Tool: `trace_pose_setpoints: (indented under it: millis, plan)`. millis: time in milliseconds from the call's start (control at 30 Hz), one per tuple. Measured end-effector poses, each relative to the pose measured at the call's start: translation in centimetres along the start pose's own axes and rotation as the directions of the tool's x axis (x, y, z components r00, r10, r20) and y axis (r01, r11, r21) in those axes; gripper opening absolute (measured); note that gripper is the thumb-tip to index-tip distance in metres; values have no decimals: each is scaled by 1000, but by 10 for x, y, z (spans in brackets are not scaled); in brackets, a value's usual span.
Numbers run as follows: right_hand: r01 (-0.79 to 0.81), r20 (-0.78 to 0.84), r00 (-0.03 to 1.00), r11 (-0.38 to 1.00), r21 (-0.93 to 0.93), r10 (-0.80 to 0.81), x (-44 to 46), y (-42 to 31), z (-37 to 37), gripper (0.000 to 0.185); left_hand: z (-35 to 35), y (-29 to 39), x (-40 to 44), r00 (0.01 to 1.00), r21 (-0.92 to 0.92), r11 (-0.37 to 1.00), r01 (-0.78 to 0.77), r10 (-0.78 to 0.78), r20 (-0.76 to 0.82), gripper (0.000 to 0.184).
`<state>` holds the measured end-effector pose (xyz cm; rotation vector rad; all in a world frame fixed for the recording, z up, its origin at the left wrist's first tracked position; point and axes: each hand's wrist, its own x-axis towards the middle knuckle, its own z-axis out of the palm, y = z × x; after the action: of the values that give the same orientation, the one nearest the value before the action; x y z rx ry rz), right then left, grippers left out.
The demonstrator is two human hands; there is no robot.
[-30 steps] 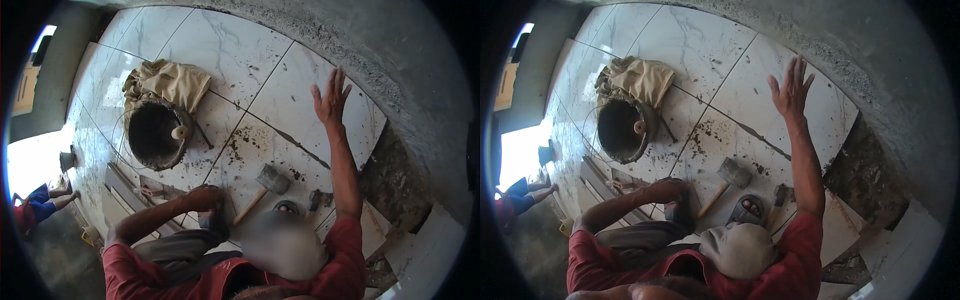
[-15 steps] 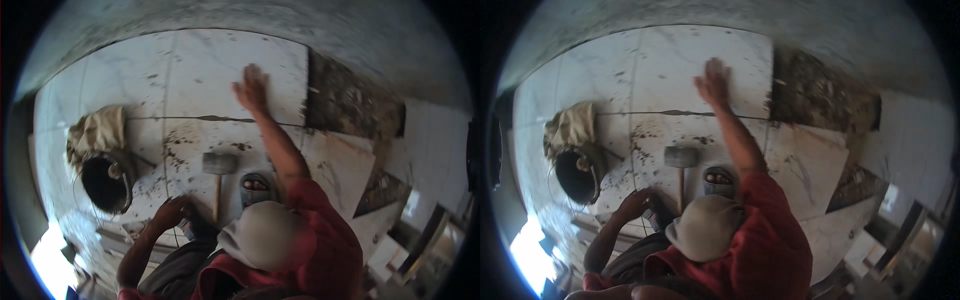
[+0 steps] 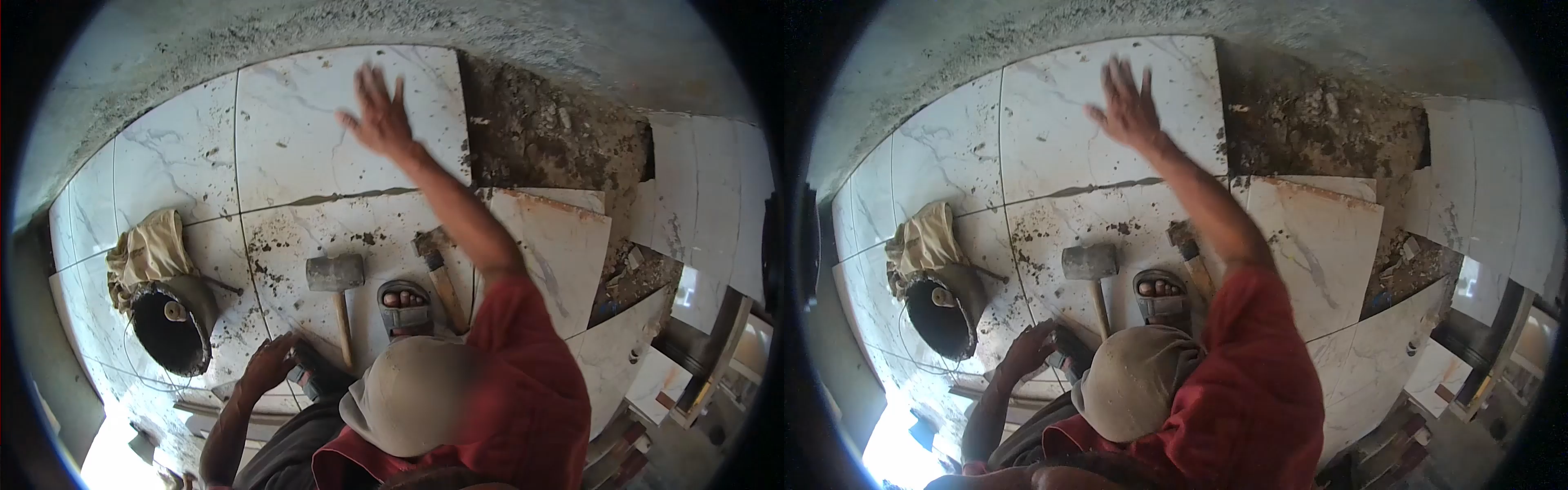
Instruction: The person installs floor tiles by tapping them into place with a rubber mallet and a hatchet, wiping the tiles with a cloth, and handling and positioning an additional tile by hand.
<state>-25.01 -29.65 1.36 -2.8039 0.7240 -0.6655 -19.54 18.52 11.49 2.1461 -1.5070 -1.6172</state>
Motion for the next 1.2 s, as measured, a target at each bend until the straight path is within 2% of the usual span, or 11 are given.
trace_pose_setpoints:
  millis: [200,267,300,500,633,767,867,1000,1067,1133,1200]
  plan:
    - [128,-229,965,992,-15,-128,68,13,-100,78,-3,-1,7,999,-18,1000,-13,14,34,52]
    - [70,-165,982,989,-130,-91,24,40,-45,77,-12,7,13,997,-81,995,57,-53,47,51]
    - [1,100,995,986,-167,16,-24,49,-9,74,-12,9,13,997,-84,995,61,-57,51,51]
    - [-101,128,988,993,62,92,-82,55,3,66,-44,26,42,995,-129,987,-92,87,-48,49]
    - [-261,85,965,911,319,247,-182,-11,-96,56,-94,56,63,969,-114,975,-191,169,-180,48]
    - [-599,277,787,792,122,552,-292,-64,-129,58,-130,123,133,857,159,894,-419,448,-257,48]
    - [-615,357,744,788,37,564,-329,-68,-110,62,-113,170,230,791,420,795,-438,563,-241,47]
    - [-644,239,765,713,278,598,-312,-54,-127,59,-65,203,322,728,632,654,-415,656,-201,47]
    - [-829,412,532,356,431,740,-285,-40,-160,54,-44,210,336,860,638,722,-269,479,-179,51]
    - [-610,252,624,260,749,740,-252,-15,-193,45,-24,204,342,848,666,710,-229,481,-221,53]
    - [-124,-117,743,307,944,659,-179,-3,-228,36,-9,200,347,840,663,724,-189,469,-272,57]
